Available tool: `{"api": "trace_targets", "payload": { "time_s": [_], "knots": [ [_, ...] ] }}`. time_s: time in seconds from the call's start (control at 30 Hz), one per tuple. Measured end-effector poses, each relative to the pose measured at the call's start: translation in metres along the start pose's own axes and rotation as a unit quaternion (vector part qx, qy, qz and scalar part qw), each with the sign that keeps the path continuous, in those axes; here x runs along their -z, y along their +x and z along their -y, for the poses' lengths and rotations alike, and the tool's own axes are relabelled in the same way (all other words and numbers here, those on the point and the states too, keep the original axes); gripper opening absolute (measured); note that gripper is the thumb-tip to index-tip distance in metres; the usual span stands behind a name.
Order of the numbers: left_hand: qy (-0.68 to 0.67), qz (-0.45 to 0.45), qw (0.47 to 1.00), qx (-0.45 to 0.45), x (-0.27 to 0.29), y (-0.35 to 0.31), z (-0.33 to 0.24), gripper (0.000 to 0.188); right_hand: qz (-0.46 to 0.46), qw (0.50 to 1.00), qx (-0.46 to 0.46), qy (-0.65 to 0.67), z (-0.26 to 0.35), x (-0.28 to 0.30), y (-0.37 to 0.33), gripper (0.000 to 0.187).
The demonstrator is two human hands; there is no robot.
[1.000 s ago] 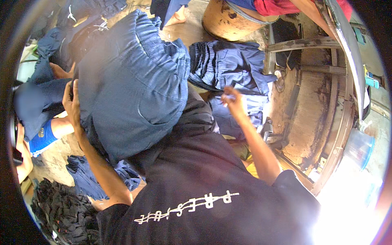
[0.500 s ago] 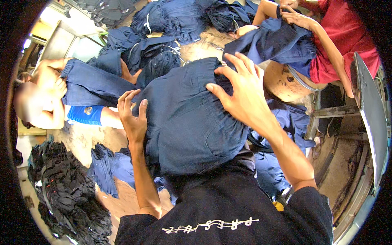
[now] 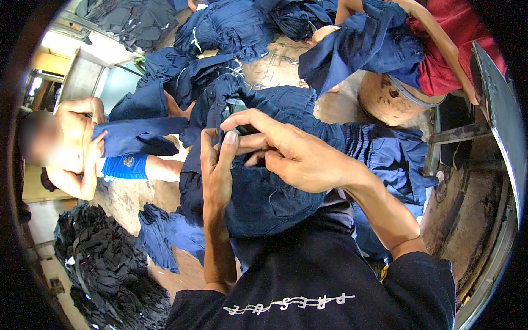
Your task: The person repeatedly picks up dark blue pants from a large pile, turns them inside out to check the interior, and places them back down. The person also uses shears to cut a white binding string from a bundle of pants.
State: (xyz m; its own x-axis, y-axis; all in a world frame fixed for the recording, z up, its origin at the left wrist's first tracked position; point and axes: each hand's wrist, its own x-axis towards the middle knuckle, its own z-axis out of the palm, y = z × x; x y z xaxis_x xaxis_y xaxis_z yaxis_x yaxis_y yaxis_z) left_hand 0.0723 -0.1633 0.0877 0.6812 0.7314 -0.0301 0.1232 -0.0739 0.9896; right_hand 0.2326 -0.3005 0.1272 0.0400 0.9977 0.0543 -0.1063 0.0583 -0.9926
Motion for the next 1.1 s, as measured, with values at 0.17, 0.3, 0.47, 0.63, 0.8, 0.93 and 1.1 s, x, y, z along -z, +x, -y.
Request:
{"api": "trace_targets", "payload": {
  "time_s": [0.17,0.3,0.47,0.63,0.8,0.93,1.1],
  "knots": [
    [-0.071,-0.025,0.997,0.018,0.009,-0.012,0.019,0.024,-0.105,0.993,0.056,-0.003,0.003,0.003,-0.001,0.055],
    [-0.247,-0.052,0.963,0.090,0.019,-0.015,0.014,0.034,-0.220,0.875,0.239,-0.358,0.017,0.018,-0.012,0.036],
    [-0.195,-0.022,0.980,0.030,0.012,-0.019,0.014,0.032,-0.201,0.952,0.076,-0.220,0.011,0.008,-0.013,0.036],
    [-0.303,-0.006,0.951,0.061,0.014,-0.021,0.016,0.037,-0.283,0.944,0.071,-0.153,-0.012,0.017,-0.013,0.028],
    [-0.330,-0.032,0.937,0.109,0.021,-0.023,0.005,0.046,-0.272,0.949,0.075,-0.140,-0.014,0.022,-0.014,0.023],
    [-0.290,-0.002,0.956,0.051,0.021,-0.022,0.001,0.034,-0.263,0.919,0.111,-0.273,0.002,0.013,-0.002,0.025],
    [-0.245,0.034,0.969,0.012,0.020,-0.027,0.009,0.024,-0.259,0.917,0.101,-0.287,0.012,-0.003,0.021,0.032]
  ]
}}
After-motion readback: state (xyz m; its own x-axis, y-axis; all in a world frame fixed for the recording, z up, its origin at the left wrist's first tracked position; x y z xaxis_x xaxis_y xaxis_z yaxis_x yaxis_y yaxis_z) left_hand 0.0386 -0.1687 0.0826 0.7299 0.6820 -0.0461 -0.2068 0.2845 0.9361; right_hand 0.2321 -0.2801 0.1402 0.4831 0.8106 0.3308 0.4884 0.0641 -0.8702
